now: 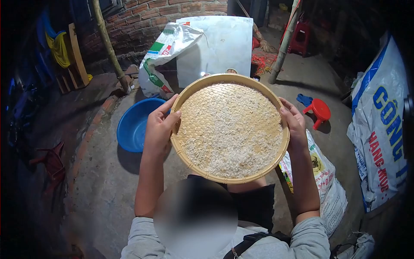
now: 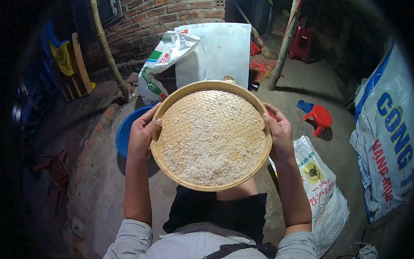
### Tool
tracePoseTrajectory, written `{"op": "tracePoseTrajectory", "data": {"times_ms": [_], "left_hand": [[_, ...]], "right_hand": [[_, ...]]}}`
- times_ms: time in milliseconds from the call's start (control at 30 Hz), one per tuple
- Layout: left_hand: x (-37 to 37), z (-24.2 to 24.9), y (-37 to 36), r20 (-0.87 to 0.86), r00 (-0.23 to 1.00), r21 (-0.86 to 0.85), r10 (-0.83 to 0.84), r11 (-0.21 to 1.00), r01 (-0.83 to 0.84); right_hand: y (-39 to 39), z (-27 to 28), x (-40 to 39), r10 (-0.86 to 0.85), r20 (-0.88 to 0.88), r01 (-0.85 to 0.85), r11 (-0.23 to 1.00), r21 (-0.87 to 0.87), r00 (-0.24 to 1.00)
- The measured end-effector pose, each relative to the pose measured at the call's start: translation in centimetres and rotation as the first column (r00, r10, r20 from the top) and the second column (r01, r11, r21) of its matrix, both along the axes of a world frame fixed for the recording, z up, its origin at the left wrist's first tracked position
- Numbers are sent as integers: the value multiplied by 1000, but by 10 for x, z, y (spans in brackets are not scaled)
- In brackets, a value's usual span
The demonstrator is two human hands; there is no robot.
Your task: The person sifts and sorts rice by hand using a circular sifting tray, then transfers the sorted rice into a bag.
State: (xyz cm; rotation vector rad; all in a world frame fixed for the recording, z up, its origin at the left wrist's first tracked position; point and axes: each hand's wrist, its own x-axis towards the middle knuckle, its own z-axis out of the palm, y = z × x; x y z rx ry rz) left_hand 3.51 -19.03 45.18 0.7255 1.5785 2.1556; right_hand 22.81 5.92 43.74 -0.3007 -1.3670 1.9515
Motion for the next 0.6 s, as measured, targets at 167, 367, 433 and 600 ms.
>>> {"op": "tracePoseTrajectory", "data": {"times_ms": [167,367,433,600], "left_hand": [[-6,-49,43,24,998,-70,-55,996,57],[-5,-71,64,-117,986,-197,-115,976,91],[-25,-60,41,62,992,-37,-111,993,113],[-35,-65,34,53,998,-18,-16,1000,17]], "right_hand": [[28,-40,14,-82,61,83,997,-7,995],[45,-48,29,-142,142,138,990,38,980],[20,-50,-2,-96,158,75,988,134,983],[25,-62,-33,-99,109,91,993,76,989]]}}
